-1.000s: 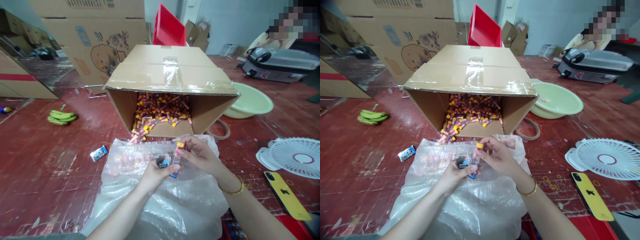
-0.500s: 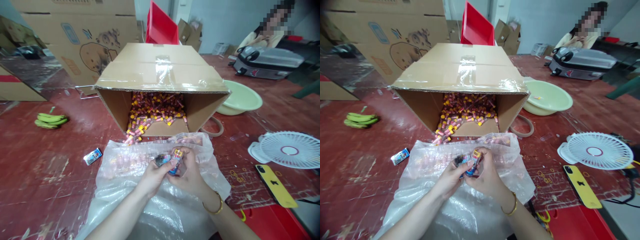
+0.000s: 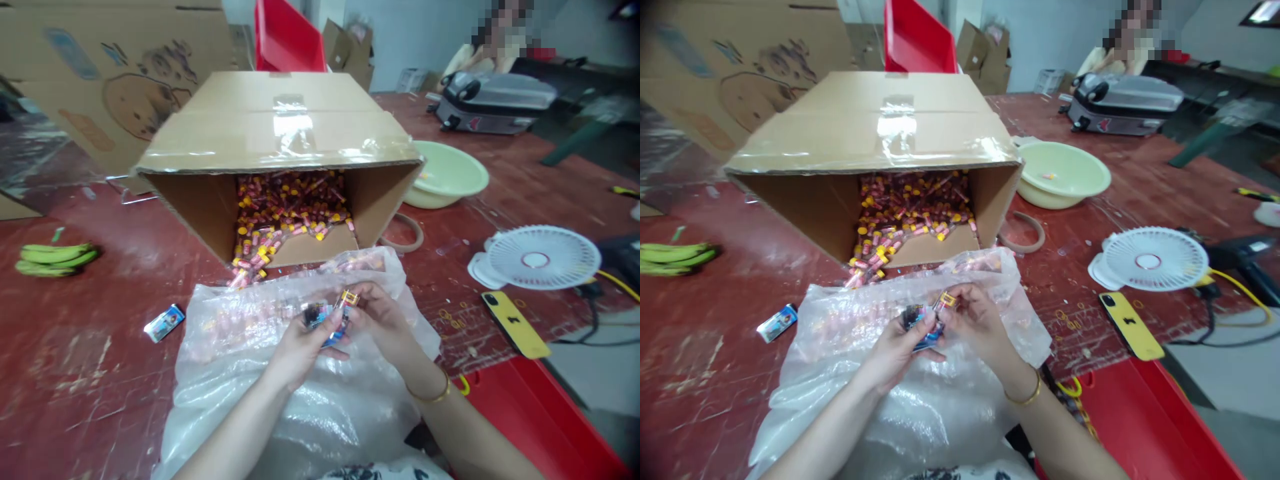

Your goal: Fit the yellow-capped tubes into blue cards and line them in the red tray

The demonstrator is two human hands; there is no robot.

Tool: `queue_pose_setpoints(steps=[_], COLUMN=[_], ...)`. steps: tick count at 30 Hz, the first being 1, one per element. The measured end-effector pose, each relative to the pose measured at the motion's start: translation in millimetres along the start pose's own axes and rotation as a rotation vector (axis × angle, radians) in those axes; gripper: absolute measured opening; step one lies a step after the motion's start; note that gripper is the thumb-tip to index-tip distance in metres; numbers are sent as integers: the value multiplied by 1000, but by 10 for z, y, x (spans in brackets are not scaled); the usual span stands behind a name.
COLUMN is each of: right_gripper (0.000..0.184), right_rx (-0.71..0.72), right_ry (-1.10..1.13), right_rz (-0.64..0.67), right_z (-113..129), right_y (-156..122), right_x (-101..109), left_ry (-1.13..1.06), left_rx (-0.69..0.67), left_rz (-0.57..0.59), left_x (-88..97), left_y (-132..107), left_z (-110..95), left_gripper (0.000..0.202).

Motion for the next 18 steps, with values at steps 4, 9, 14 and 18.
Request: queue_pose_setpoints(steps=[4, 9, 14, 18], right_gripper=[30, 39, 44, 37], right_rx=[-110, -288, -477, -578], right_ry=[-11, -484, -691, -826], right_rz=[-313, -1096, -1112, -966], right_z=[-252, -770, -1460, -1903], right_y=[-267, -1895, -3128, -3283], right_x=[759, 2387, 2580, 2295], left_ry=[35, 95, 116, 87], left_rx=[65, 40, -46, -91], left_rz=[-7, -87, -202, -256], left_x=[-46, 17, 45, 12], left_y=[1, 61, 110, 110], left_z=[100, 58, -70, -120], left_gripper=[48, 45, 46, 47])
Point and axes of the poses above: each hand's wrist, its own y-axis towards the middle knuckle, its own x-axis out of the back of the hand, z = x × y, the point moved 7 cm from there along y, towards the middle knuckle, and after that the axes turned 14 degrees about -y, right-handed, at the moved point
